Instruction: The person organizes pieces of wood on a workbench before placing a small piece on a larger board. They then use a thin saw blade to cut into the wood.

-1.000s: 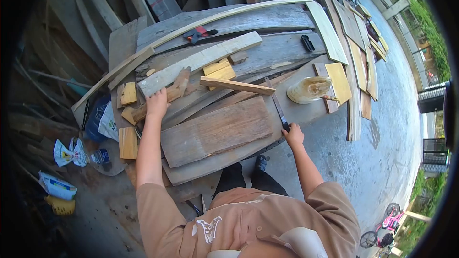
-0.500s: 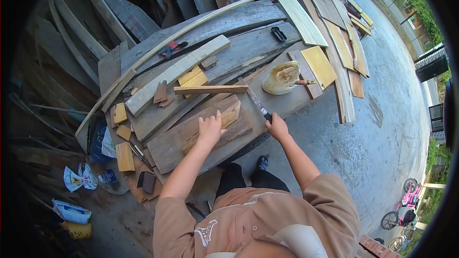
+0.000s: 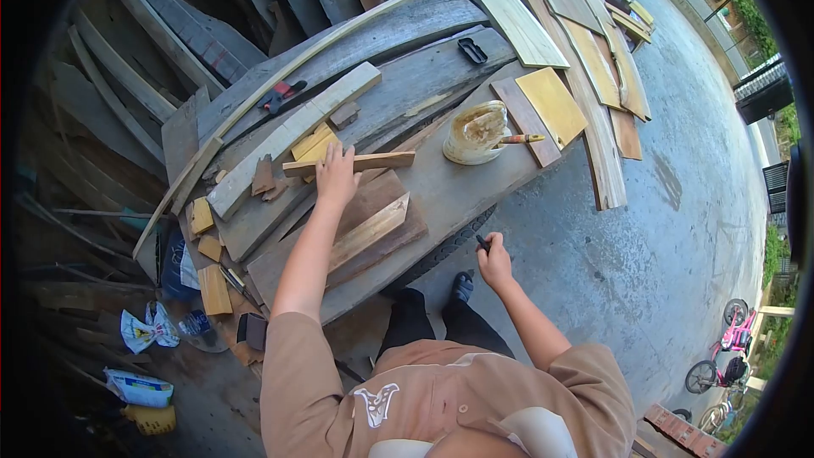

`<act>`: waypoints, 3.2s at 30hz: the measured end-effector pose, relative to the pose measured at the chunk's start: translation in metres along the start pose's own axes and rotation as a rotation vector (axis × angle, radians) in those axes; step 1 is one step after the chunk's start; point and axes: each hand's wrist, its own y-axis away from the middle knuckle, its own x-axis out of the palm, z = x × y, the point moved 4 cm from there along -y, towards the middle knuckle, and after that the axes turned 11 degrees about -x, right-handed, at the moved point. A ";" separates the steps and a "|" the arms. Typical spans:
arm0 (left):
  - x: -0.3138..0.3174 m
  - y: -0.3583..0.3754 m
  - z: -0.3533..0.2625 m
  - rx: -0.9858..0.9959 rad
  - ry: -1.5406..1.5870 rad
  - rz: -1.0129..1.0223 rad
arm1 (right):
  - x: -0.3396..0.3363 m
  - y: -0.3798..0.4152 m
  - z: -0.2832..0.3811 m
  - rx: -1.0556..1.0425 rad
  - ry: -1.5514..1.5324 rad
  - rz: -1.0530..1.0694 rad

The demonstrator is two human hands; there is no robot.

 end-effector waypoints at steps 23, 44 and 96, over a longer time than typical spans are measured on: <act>-0.015 -0.014 0.181 -0.558 -0.083 0.191 | 0.079 -0.006 0.054 0.183 -0.810 0.273; -0.007 0.086 -0.018 0.051 0.261 0.254 | 0.049 -0.037 0.077 0.084 -0.850 0.311; 0.046 0.060 -0.076 -0.100 0.079 0.181 | 0.061 -0.083 0.012 -0.326 0.334 0.211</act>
